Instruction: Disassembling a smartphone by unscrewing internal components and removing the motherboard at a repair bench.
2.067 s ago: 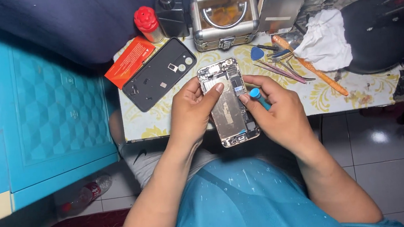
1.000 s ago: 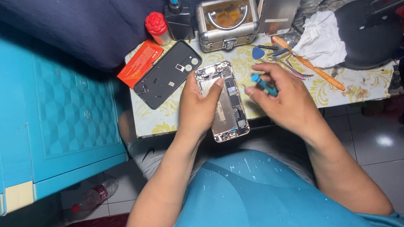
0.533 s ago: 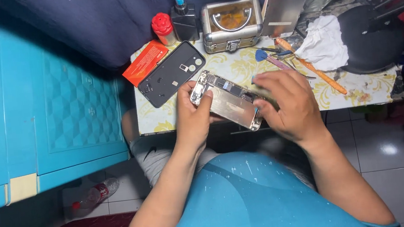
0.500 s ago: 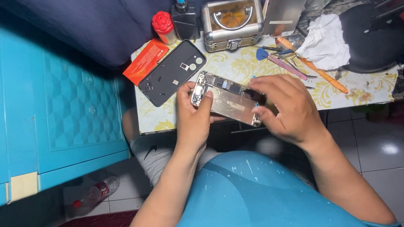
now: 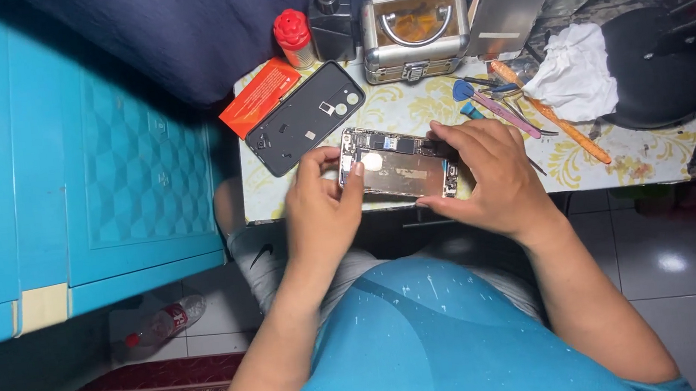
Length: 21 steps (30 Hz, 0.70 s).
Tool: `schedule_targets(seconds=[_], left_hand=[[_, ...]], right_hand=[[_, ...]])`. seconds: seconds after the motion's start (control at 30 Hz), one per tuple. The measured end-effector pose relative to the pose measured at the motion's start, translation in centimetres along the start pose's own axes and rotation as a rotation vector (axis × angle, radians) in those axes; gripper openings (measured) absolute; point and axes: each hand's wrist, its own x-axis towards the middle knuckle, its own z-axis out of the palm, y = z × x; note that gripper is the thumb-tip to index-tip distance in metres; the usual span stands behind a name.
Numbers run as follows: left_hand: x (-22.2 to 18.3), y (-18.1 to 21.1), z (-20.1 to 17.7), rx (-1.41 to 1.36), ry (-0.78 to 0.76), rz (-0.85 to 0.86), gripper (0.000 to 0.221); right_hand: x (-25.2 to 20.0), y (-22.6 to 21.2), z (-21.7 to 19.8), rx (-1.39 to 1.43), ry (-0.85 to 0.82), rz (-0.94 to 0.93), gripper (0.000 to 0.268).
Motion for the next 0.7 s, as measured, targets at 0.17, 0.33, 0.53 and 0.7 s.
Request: schedule_targets(seconds=[0.17, 0.33, 0.53, 0.7], left_hand=[[0.7, -0.7, -1.5, 0.363, 0.223, 0.412, 0.028], [1.1, -1.5, 0.4, 0.394, 0.116, 0.679, 0.035], [0.9, -1.5, 2.5, 0.437, -0.061, 0.792, 0.052], [0.8, -1.8, 2.4, 0.632, -0.201, 0.772, 0.053]], right_hand=[[1.1, 0.2, -1.5, -0.039, -0.106, -0.025, 0.079], [1.2, 0.7, -1.8, -0.081, -0.137, -0.101, 0.071], [1.0, 0.7, -2.1, -0.118, -0.135, -0.157, 0.063], [0.7, 0.7, -1.4, -0.247, -0.113, -0.224, 0.061]])
